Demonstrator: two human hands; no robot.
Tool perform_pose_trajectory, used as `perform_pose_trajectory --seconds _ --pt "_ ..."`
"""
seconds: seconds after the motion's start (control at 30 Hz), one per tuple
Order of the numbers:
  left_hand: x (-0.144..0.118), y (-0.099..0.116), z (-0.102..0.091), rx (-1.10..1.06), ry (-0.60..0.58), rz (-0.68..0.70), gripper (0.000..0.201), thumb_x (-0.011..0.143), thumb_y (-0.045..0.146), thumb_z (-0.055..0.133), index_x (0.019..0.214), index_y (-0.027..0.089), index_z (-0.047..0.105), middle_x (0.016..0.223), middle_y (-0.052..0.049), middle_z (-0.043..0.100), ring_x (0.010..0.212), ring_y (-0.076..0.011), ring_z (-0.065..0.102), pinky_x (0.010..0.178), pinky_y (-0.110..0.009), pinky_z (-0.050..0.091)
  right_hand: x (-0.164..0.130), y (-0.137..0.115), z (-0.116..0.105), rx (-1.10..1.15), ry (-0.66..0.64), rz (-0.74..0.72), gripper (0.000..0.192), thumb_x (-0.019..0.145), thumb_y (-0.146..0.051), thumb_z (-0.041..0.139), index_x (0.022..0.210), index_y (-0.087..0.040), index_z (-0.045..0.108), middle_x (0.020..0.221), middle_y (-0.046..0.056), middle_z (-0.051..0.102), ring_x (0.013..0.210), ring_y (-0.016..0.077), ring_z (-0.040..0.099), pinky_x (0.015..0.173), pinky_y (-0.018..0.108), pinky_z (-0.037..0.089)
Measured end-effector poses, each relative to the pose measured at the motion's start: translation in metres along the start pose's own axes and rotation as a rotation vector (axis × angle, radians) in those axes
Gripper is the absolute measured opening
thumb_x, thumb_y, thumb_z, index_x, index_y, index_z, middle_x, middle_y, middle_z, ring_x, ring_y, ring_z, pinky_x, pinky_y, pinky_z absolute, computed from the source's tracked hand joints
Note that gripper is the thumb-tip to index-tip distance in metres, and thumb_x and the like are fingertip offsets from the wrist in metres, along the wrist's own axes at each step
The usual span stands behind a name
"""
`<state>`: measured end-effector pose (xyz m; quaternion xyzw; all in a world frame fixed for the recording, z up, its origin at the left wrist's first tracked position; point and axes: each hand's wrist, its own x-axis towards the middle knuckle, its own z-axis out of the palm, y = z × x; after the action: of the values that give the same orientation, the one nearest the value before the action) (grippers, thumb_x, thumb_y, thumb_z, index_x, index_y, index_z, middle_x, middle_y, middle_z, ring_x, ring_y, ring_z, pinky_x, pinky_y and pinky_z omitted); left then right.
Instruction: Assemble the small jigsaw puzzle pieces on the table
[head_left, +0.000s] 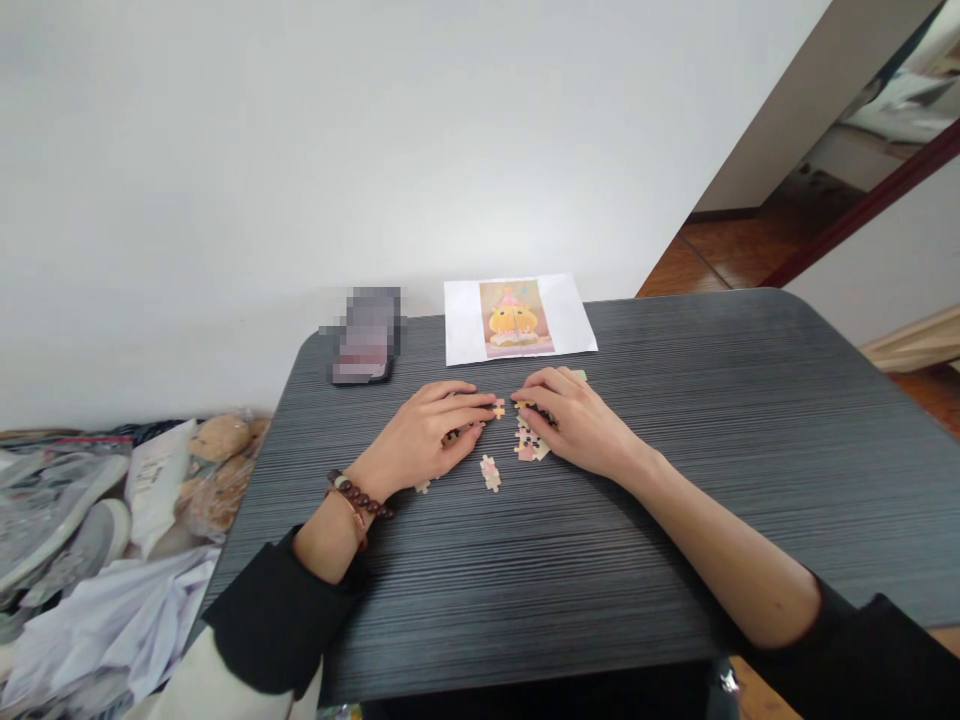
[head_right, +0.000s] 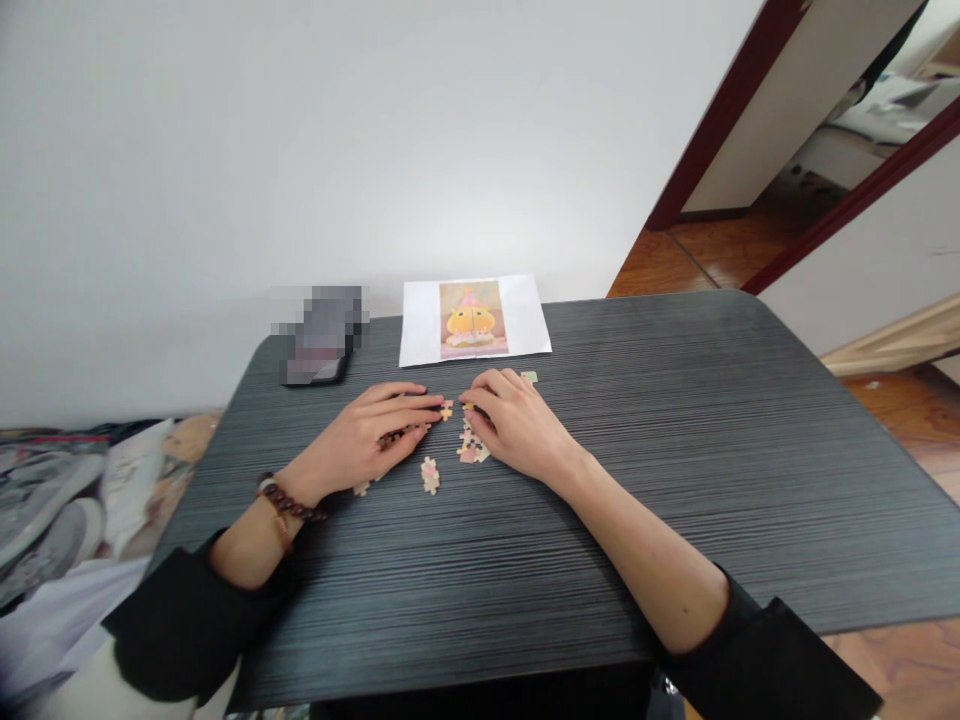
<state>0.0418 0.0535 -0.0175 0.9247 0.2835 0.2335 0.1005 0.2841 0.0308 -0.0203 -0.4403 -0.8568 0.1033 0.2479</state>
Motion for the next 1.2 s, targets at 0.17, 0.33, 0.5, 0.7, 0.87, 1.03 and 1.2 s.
perform_pose_trajectory --seconds 0.17,0.33,0.5,0.7,0.87,1.03,1.2 --pt "0.0003 0.0008 -0.0002 -0.005 0.016 0.003 0.023 0.093 0.018 0.053 0.108 0.019 0.070 0.121 -0.006 0.069 0.113 -0.0202 0.060 0.102 -0.040 0.049 0.0001 -0.0008 -0.0008 0.002 -0.011 0.004 0.022 0.096 -0.022 0.050 0.107 -0.015 0.067 0.107 0.011 0.062 0.097 0.0237 0.055 0.090 0.041 0.047" --pt "0.0004 0.0018 -0.0001 -0.003 0.015 -0.014 0.021 0.093 0.018 0.053 0.104 0.019 0.070 0.118 -0.006 0.069 0.113 -0.0203 0.060 0.101 -0.040 0.049 0.0004 -0.0011 -0.0011 0.000 -0.012 0.009 0.022 0.095 -0.022 0.050 0.107 -0.016 0.067 0.107 0.011 0.063 0.097 0.0237 0.055 0.090 0.041 0.046" --pt "0.0007 0.0017 -0.0004 0.000 0.022 -0.012 0.020 0.092 0.019 0.053 0.102 0.018 0.070 0.116 -0.006 0.070 0.112 -0.0203 0.061 0.101 -0.040 0.049 0.0003 -0.0017 -0.0011 -0.003 -0.008 0.010 0.022 0.095 -0.022 0.050 0.107 -0.015 0.067 0.106 0.011 0.063 0.097 0.0234 0.055 0.090 0.040 0.046" --pt "0.0013 0.0023 -0.0007 0.003 0.017 -0.015 0.020 0.093 0.019 0.053 0.104 0.019 0.070 0.116 -0.006 0.070 0.112 -0.0204 0.061 0.102 -0.040 0.049 0.0004 -0.0019 -0.0016 -0.003 -0.007 0.003 0.022 0.096 -0.022 0.049 0.106 -0.016 0.067 0.106 0.011 0.063 0.096 0.0236 0.055 0.089 0.041 0.046" --pt "0.0016 0.0024 -0.0013 -0.007 0.007 -0.022 0.023 0.093 0.020 0.052 0.107 0.021 0.071 0.117 -0.006 0.070 0.112 -0.0203 0.061 0.102 -0.040 0.049 0.0003 -0.0016 -0.0021 0.012 -0.007 0.001 0.022 0.095 -0.022 0.048 0.106 -0.018 0.067 0.107 0.011 0.063 0.097 0.0243 0.055 0.089 0.044 0.046" --pt "0.0009 0.0024 -0.0016 0.002 -0.011 -0.021 0.025 0.093 0.020 0.052 0.110 0.022 0.071 0.118 -0.006 0.069 0.113 -0.0209 0.060 0.102 -0.041 0.048 0.0005 -0.0008 -0.0024 0.009 -0.010 0.005 0.022 0.096 -0.022 0.048 0.106 -0.018 0.067 0.106 0.011 0.063 0.097 0.0241 0.056 0.089 0.043 0.047" --pt "0.0006 0.0024 -0.0019 0.015 -0.014 -0.002 0.026 0.093 0.020 0.052 0.111 0.022 0.071 0.119 -0.006 0.068 0.114 -0.0210 0.059 0.102 -0.041 0.048 0.0005 0.0020 -0.0009 0.005 0.042 0.060 0.022 0.096 -0.019 0.048 0.105 -0.016 0.068 0.103 0.011 0.063 0.095 0.0236 0.057 0.087 0.041 0.049"
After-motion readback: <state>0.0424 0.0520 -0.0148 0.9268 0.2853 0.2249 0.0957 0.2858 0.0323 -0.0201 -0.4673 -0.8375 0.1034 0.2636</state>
